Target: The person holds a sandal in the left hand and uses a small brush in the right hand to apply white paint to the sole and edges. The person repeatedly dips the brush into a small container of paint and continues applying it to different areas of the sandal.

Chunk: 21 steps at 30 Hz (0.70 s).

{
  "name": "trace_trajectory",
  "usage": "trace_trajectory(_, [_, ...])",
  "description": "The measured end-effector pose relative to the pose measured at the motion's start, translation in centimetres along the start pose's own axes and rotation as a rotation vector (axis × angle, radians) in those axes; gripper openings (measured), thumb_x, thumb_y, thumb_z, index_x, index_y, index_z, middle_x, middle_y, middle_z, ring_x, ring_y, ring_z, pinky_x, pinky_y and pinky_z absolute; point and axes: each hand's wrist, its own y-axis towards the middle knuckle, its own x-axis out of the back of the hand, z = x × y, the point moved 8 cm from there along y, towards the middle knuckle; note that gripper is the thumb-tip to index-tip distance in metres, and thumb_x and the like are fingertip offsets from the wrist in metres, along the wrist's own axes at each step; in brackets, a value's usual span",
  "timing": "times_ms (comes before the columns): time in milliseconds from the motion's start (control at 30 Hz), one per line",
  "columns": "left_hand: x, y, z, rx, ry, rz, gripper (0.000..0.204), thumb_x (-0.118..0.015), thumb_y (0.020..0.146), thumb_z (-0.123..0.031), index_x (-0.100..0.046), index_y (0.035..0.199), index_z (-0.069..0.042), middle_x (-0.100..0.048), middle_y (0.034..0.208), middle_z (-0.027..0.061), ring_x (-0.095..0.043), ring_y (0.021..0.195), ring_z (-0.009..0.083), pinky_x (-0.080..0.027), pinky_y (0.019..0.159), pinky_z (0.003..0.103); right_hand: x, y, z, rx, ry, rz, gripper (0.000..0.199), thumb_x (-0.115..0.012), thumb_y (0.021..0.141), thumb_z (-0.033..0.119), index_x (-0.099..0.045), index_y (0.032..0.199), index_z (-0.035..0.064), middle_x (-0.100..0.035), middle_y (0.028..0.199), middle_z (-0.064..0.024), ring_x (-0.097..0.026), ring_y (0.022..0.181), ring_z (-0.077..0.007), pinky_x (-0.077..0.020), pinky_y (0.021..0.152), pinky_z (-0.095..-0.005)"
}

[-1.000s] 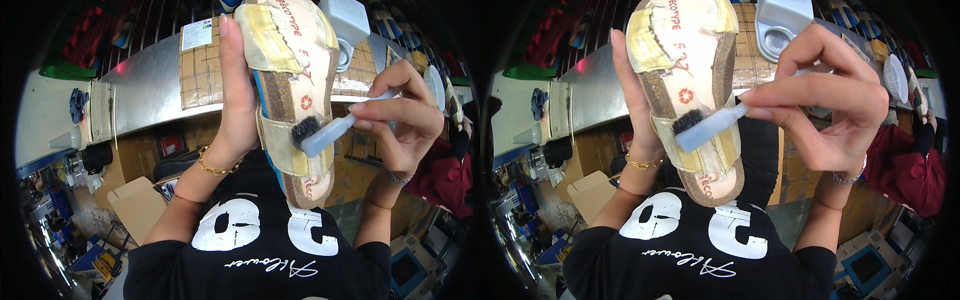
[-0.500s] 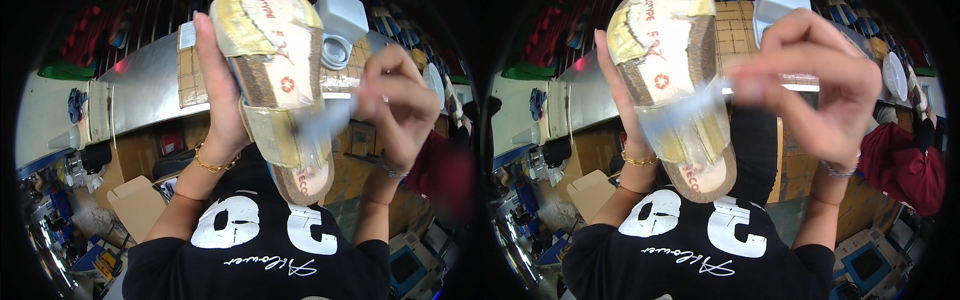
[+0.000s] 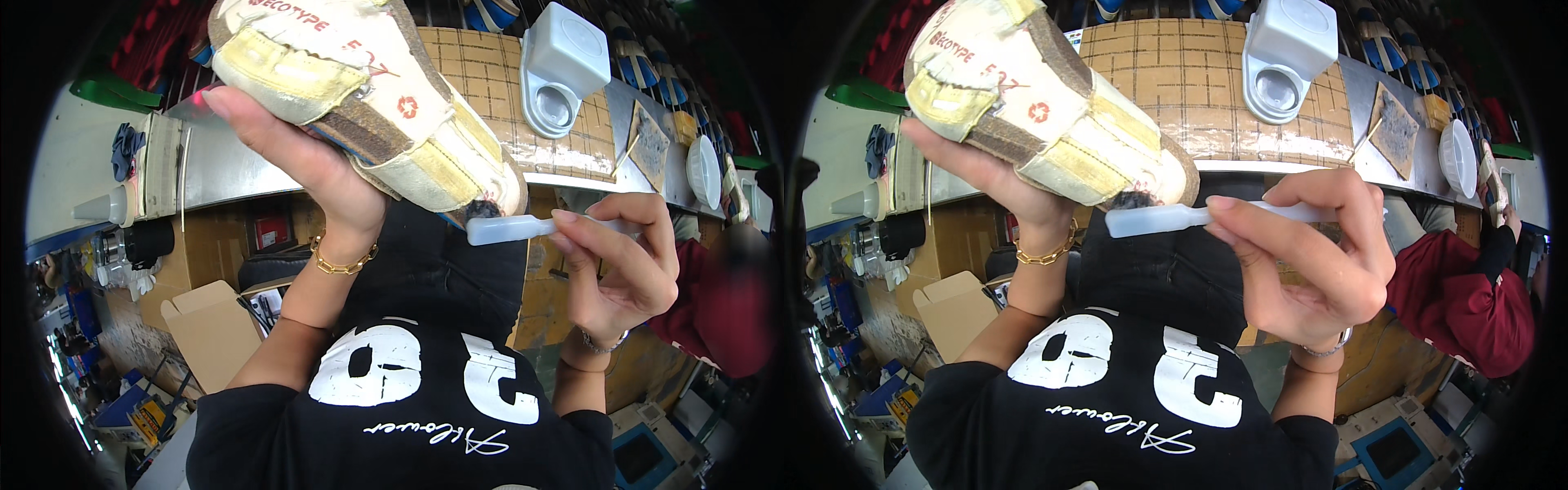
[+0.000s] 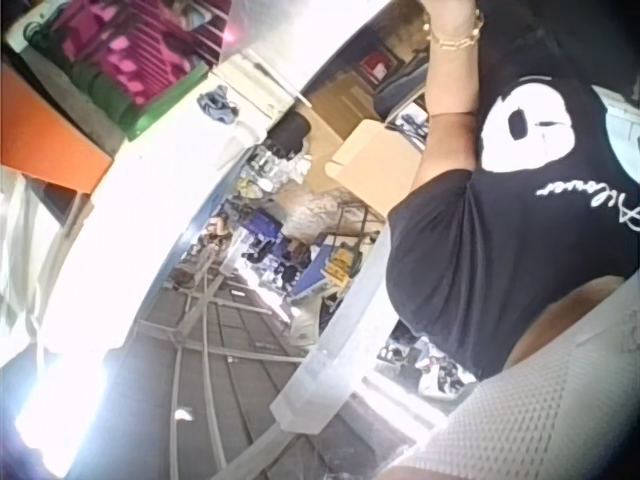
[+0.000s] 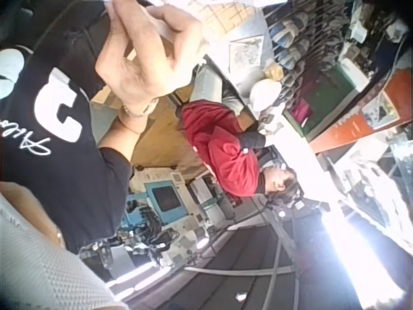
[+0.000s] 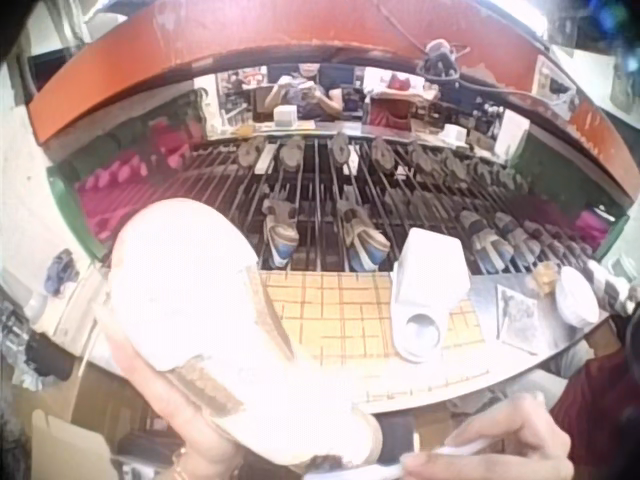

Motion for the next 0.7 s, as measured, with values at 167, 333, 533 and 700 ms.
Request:
trace_trajectory(167, [-0.2,-0.3,-1.4,-0.076,0.023,-0.049,0.084,-0.009,0.099,-0.071,-0.026,0.154,-0.010,-0.036,0.155,0.0105,-0.042,0.140,0.0210,-0.034,0.118,0.038,-0.6,0.8,0.7,0.031,0.059,0.087,0.033,-0.083,0.053,0.005,-0.081,0.084,0.0143,-0.060,0.079,-0.0020,-0.052,0.068,-0.0131,-0.0365,0.062,-0.0267])
trace_trajectory(333, [-1.5,0.2,-0.6,0.091,-0.220,-0.062,0.080,-0.017,0.102,-0.068,-0.036,0.148,-0.005,-0.049,0.142,0.0079,-0.049,0.128,0.0143,-0.037,0.112,0.033,-0.7,1.8,-1.6,-0.013,0.249,0.029,0.030,-0.080,0.053,0.003,-0.081,0.083,0.0096,-0.059,0.078,-0.0030,-0.053,0.068,-0.0128,-0.0368,0.059,-0.0248])
trace_trajectory(533, [-1.5,0.0,2.4,0.365,-0.233,0.104,0.078,-0.022,0.102,-0.066,-0.039,0.148,-0.005,-0.054,0.141,0.0132,-0.059,0.124,0.0205,-0.047,0.106,0.036,-1.9,1.6,-1.7,-0.047,0.386,0.135,0.029,-0.079,0.053,0.007,-0.083,0.080,0.0152,-0.060,0.075,0.0006,-0.052,0.065,-0.0101,-0.0348,0.058,-0.0236])
trace_trajectory(700, [-3.1,-0.2,4.5,0.564,-0.615,0.411,0.077,-0.027,0.102,-0.065,-0.041,0.146,-0.003,-0.058,0.138,0.0147,-0.064,0.119,0.0208,-0.053,0.102,0.037,-1.9,1.7,-1.5,-0.028,0.580,0.200,0.024,-0.080,0.058,0.007,-0.083,0.081,0.0161,-0.061,0.075,-0.0003,-0.051,0.063,-0.0094,-0.0337,0.057,-0.0225])
